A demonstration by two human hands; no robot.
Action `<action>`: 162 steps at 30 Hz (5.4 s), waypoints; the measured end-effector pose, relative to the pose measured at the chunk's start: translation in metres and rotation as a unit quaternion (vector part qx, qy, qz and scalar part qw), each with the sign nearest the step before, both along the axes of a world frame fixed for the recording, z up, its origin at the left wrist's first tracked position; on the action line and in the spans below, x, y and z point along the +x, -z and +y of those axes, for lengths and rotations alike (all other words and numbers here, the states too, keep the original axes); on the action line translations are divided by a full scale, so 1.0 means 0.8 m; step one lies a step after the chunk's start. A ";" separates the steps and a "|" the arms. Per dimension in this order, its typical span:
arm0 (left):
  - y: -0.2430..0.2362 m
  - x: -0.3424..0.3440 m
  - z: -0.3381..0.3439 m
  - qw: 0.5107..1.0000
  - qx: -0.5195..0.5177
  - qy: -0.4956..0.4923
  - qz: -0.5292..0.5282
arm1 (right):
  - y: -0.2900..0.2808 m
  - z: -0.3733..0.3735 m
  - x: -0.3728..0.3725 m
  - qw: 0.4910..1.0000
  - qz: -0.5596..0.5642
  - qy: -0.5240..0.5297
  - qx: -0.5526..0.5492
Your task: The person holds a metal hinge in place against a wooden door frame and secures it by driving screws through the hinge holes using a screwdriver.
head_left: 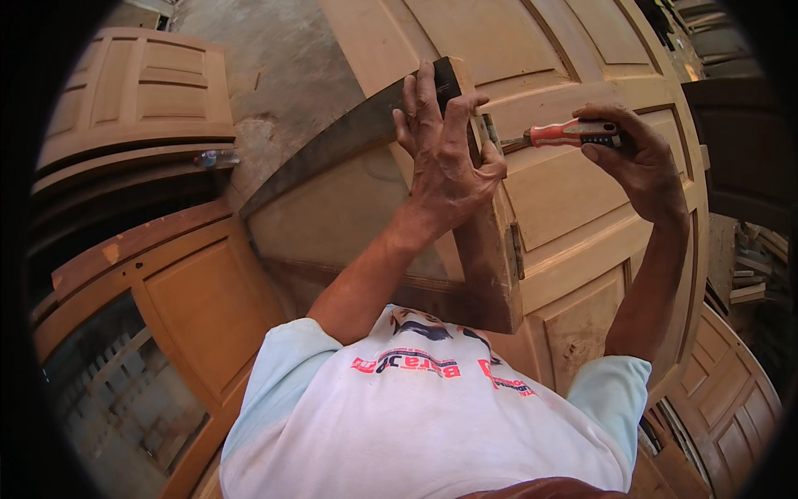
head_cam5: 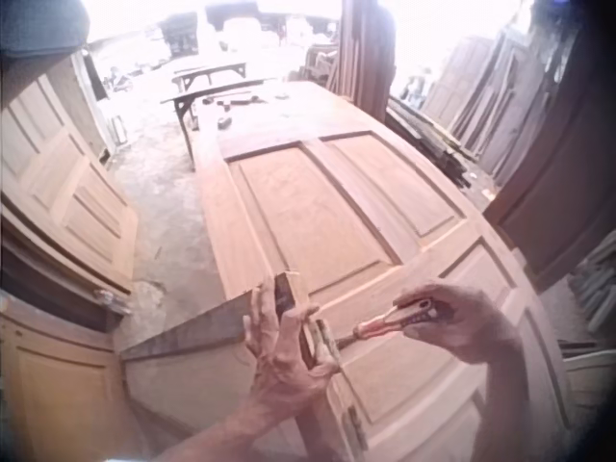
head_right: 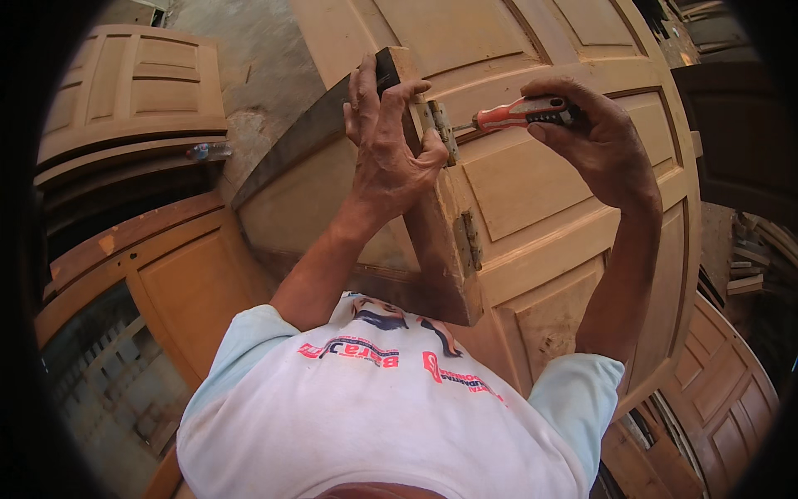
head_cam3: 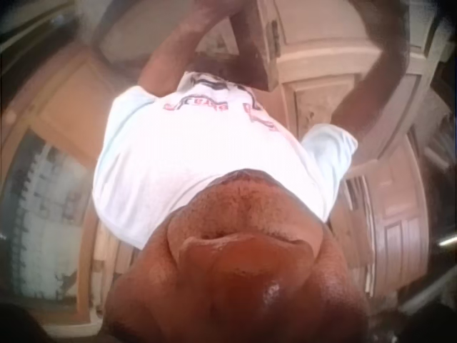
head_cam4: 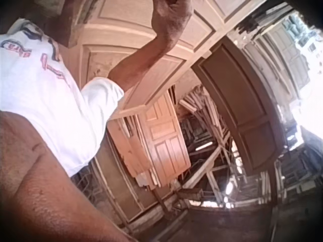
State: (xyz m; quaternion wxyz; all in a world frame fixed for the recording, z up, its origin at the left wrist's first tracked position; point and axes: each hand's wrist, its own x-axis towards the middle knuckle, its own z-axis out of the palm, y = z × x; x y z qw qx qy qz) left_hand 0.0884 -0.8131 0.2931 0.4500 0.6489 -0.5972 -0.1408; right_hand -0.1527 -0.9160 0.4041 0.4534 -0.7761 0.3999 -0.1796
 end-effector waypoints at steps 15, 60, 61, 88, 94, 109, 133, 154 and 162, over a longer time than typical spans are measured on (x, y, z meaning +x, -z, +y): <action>-0.011 -0.001 0.001 0.999 0.021 0.008 -0.027 | 0.013 0.036 -0.029 0.952 -0.228 0.185 -0.080; -0.005 -0.003 -0.001 1.000 0.002 -0.009 -0.021 | -0.044 -0.034 -0.014 0.996 -0.063 0.060 0.020; -0.005 -0.004 0.000 1.000 0.004 -0.009 -0.020 | -0.047 -0.036 -0.014 0.996 -0.045 0.066 0.023; 0.000 -0.012 -0.008 1.000 -0.028 0.011 0.001 | -0.097 -0.071 0.013 0.981 0.196 -0.014 -0.002; -0.001 0.002 0.001 1.000 -0.023 -0.001 -0.020 | -0.095 -0.038 0.016 0.952 0.228 -0.101 -0.178; 0.002 -0.002 -0.001 0.999 -0.042 -0.004 -0.006 | -0.099 -0.019 0.048 0.803 0.274 -0.265 -0.457; 0.005 -0.006 -0.004 0.997 -0.069 -0.014 0.033 | -0.137 -0.038 0.086 0.868 0.413 -0.208 -0.178; 0.006 -0.007 -0.004 0.995 -0.075 -0.017 0.063 | -0.144 -0.048 0.116 0.844 0.488 -0.187 -0.119; 0.019 -0.010 0.006 0.996 -0.045 -0.021 0.075 | -0.129 -0.042 0.118 0.866 0.470 -0.110 -0.131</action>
